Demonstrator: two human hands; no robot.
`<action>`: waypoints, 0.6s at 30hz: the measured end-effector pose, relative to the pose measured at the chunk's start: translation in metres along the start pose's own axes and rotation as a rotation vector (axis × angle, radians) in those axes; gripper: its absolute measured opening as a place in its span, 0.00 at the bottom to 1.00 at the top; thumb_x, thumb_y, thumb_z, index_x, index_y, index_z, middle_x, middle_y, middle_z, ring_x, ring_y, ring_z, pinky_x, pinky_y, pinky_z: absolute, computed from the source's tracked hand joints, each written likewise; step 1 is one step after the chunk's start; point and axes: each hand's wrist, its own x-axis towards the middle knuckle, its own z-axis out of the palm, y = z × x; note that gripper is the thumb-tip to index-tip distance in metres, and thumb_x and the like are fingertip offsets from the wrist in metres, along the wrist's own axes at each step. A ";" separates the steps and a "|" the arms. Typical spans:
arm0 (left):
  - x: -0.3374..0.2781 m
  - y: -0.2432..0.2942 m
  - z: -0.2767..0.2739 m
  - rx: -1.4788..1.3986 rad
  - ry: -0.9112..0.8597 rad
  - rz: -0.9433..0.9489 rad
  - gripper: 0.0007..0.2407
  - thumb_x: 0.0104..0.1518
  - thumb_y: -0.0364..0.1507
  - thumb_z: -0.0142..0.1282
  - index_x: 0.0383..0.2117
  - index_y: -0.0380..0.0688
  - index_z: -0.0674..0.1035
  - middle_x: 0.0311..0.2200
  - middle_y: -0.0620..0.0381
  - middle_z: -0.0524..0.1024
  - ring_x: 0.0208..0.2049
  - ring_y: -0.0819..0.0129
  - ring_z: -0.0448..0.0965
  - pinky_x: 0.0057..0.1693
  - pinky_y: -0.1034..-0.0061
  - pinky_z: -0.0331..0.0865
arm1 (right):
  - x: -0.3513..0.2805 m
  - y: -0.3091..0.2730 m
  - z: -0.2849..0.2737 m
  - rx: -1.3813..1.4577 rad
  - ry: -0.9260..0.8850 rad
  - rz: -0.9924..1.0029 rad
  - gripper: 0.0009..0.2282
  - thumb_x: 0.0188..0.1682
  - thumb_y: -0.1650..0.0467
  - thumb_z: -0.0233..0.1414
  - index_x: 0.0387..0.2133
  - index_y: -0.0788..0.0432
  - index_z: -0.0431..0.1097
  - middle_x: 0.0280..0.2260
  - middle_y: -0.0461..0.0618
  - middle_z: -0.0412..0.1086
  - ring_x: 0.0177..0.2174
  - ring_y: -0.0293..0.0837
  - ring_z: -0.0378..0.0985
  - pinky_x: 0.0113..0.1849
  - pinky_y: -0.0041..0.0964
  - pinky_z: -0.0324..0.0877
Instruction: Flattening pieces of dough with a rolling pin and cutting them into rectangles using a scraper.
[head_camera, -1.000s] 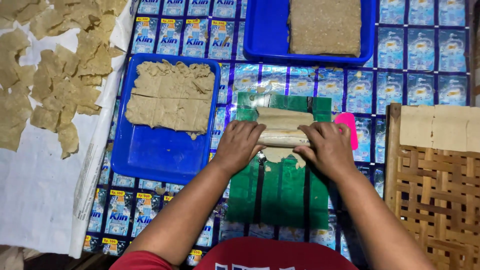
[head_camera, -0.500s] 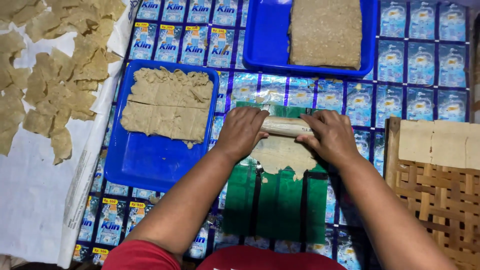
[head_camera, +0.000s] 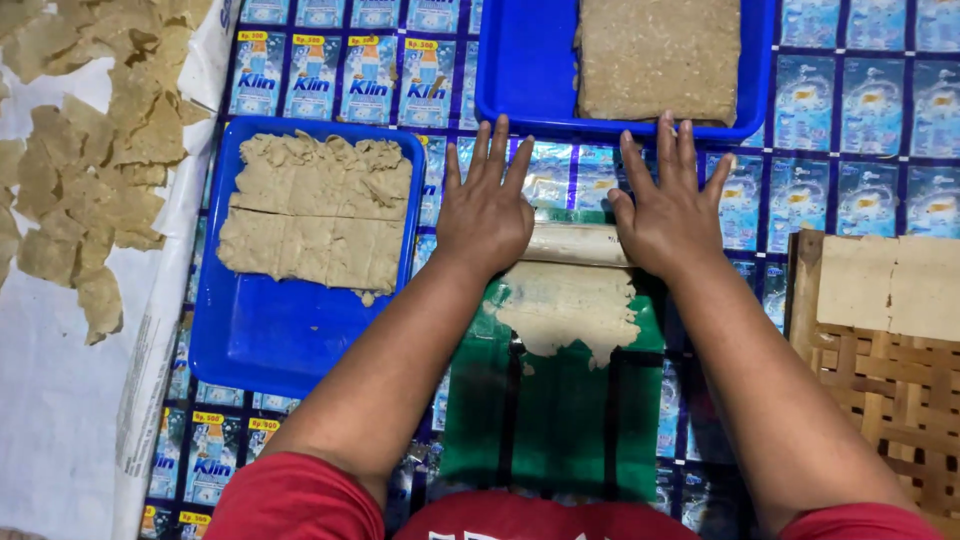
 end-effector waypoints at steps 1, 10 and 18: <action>-0.004 0.000 0.006 -0.001 -0.005 -0.005 0.26 0.61 0.28 0.36 0.70 0.48 0.58 0.74 0.41 0.42 0.75 0.50 0.37 0.73 0.43 0.28 | -0.004 0.001 0.002 0.002 -0.007 -0.002 0.28 0.60 0.57 0.36 0.73 0.49 0.47 0.73 0.63 0.31 0.71 0.60 0.25 0.60 0.79 0.20; -0.037 0.003 0.024 0.058 0.067 -0.026 0.25 0.63 0.35 0.34 0.68 0.44 0.62 0.73 0.40 0.47 0.74 0.48 0.41 0.69 0.34 0.27 | -0.040 -0.009 0.011 -0.022 0.095 -0.035 0.29 0.59 0.58 0.36 0.71 0.59 0.52 0.72 0.68 0.33 0.71 0.60 0.32 0.62 0.72 0.30; -0.083 0.007 0.035 0.060 0.114 -0.013 0.22 0.68 0.38 0.35 0.67 0.48 0.63 0.72 0.44 0.50 0.74 0.48 0.45 0.69 0.34 0.34 | -0.078 -0.002 0.041 -0.111 0.271 -0.148 0.31 0.60 0.56 0.40 0.68 0.68 0.55 0.69 0.74 0.42 0.68 0.68 0.46 0.60 0.66 0.50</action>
